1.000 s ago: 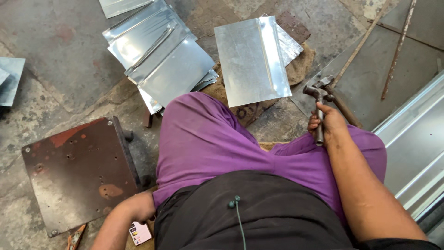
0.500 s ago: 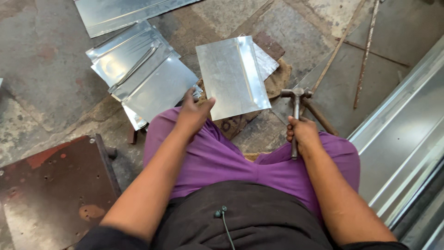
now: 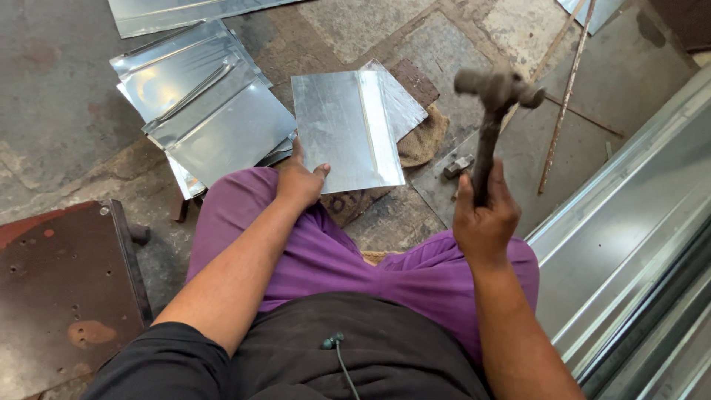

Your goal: The person uses a hammer to flatten and shape metal sheets against a hard surface on the floor.

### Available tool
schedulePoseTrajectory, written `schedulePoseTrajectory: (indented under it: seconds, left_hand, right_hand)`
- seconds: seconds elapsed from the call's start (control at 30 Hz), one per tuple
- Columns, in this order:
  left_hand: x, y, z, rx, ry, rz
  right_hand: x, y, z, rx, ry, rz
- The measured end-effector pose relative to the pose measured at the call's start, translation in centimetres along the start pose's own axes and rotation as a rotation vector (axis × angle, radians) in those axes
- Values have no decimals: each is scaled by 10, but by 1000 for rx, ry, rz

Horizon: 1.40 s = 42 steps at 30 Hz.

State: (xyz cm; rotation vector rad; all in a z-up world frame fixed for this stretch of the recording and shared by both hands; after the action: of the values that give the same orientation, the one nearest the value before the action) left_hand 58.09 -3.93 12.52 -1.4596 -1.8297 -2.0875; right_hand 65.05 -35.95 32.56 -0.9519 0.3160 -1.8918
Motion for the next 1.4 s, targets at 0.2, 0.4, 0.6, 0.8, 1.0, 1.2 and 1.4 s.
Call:
schedulePoseTrajectory:
  seconds: [0.2,0.4,0.6,0.8,1.0,1.2,1.4]
  left_hand:
    - [11,11,-4,-35,7,40]
    - [10,13,-2,-34,-17,52]
    - [6,10,-4,-41,-24,33]
    - [8,13,-6,-33,-21,-5]
    - [6,9,-5,-41,-25,14]
    - [2,8,-3,-102,-74,11]
    - [1,9,-10,-181,-89,-74]
  right_hand:
    - [-85,29,14,103,-128,-124]
    - [-103,45,21,24,-160,-96]
    - [-107,51,13,-141,-234,-77]
    - [-115,49,20,13,-199,-132]
    - [-108,49,16,-2,-126,14]
    - [-116,54,28,-37,-182,-84]
    - [-41,8,93,24,54,85]
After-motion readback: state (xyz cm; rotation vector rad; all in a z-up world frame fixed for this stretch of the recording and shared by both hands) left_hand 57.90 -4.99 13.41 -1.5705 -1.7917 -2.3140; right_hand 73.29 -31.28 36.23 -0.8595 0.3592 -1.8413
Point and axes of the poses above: each hand's wrist, its own z-axis towards the middle knuckle, its own x-axis out of the back of the hand, y = z × x, the point moved 6 cm from there along z, towards the middle knuckle, and after that the axes turned 12 degrees about y, right-handed, at the moved point
